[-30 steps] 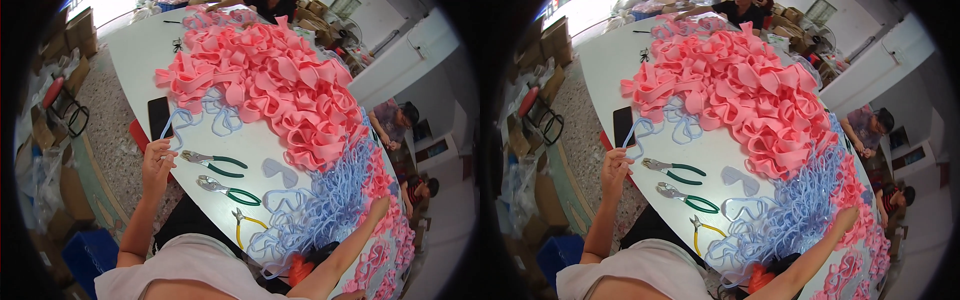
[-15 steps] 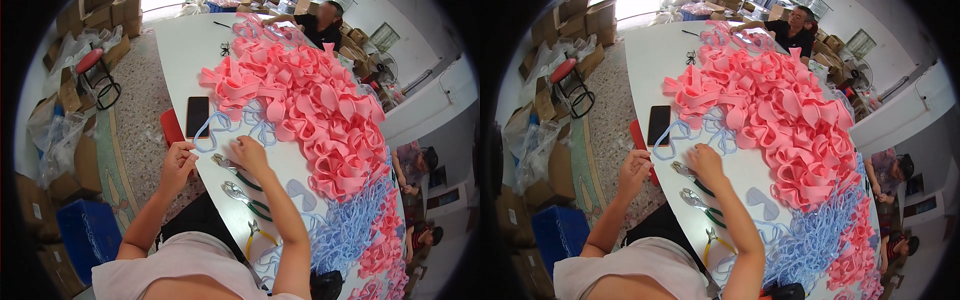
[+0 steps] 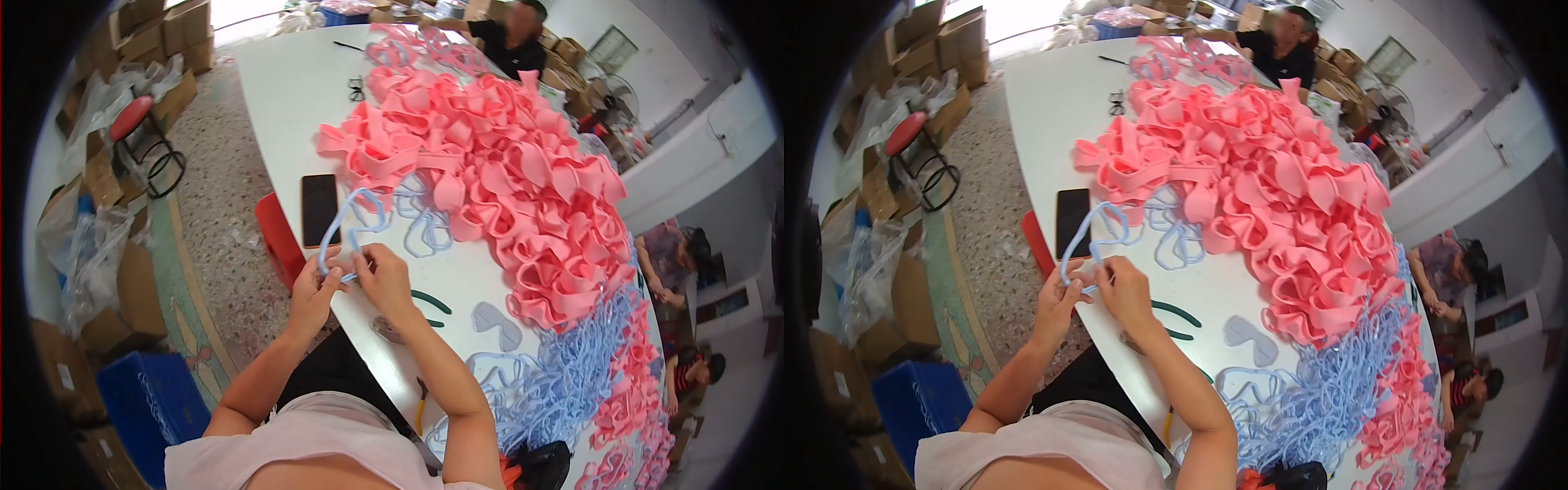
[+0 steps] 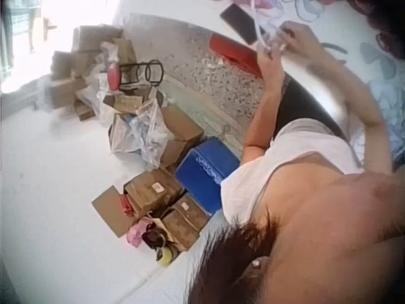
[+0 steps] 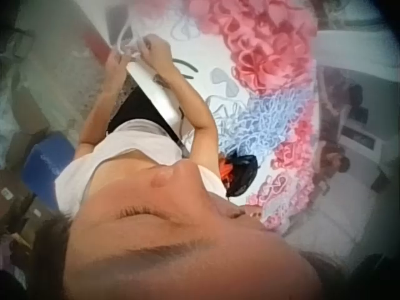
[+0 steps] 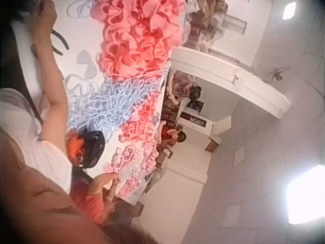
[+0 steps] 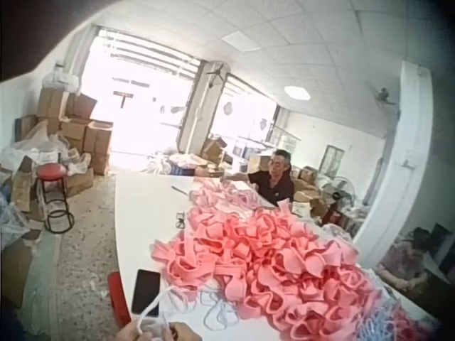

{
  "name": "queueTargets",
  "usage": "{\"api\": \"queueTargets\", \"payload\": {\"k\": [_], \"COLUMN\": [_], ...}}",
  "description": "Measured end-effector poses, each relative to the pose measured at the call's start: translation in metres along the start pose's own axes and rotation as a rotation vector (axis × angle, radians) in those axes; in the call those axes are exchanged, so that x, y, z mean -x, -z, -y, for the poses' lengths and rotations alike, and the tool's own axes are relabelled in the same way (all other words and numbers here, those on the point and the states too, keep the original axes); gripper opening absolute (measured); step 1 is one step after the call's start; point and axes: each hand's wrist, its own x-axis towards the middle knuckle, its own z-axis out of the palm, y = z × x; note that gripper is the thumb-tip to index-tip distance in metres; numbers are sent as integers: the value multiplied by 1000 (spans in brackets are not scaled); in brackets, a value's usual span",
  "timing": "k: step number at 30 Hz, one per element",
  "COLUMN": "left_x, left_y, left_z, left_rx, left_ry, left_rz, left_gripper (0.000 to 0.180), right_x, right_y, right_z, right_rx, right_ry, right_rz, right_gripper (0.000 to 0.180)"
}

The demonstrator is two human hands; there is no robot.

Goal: The recorder is attaching pink rubber padding to the frame of safety goggles.

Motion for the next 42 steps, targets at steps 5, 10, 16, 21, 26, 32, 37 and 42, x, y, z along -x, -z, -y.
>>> {"api": "queueTargets", "payload": {"k": [5,10,16,21,26,32,37,42], "left_x": [-1,5,14,7,9,21,36,31], "left_y": [3,7,15,8,-2,-14,-11,-27], "left_z": [-5,-24,-38,-30,-21,-1,31,33], "left_rx": [-5,84,415,562,628,585,328,94], "left_ry": [-97,-96,92,205,293,397,457,404], "left_rz": [24,64,119,148,206,225,271,349], "left_gripper": [30,24,28,31,32,31,28,27], "right_x": [-11,-41,-41,-17,15,100,149,157], "right_y": [46,145,198,212,216,130,110,122], "right_z": [-19,-95,-87,-48,11,-27,-47,-33], "right_rx": [45,1172,1068,735,592,341,185,-662], "right_ry": [24,19,-158,243,313,196,52,-542], "right_rz": [-166,-445,-392,-655,-588,-115,-113,-233], "right_gripper": [18,27,15,10,14,30,25,30]}}
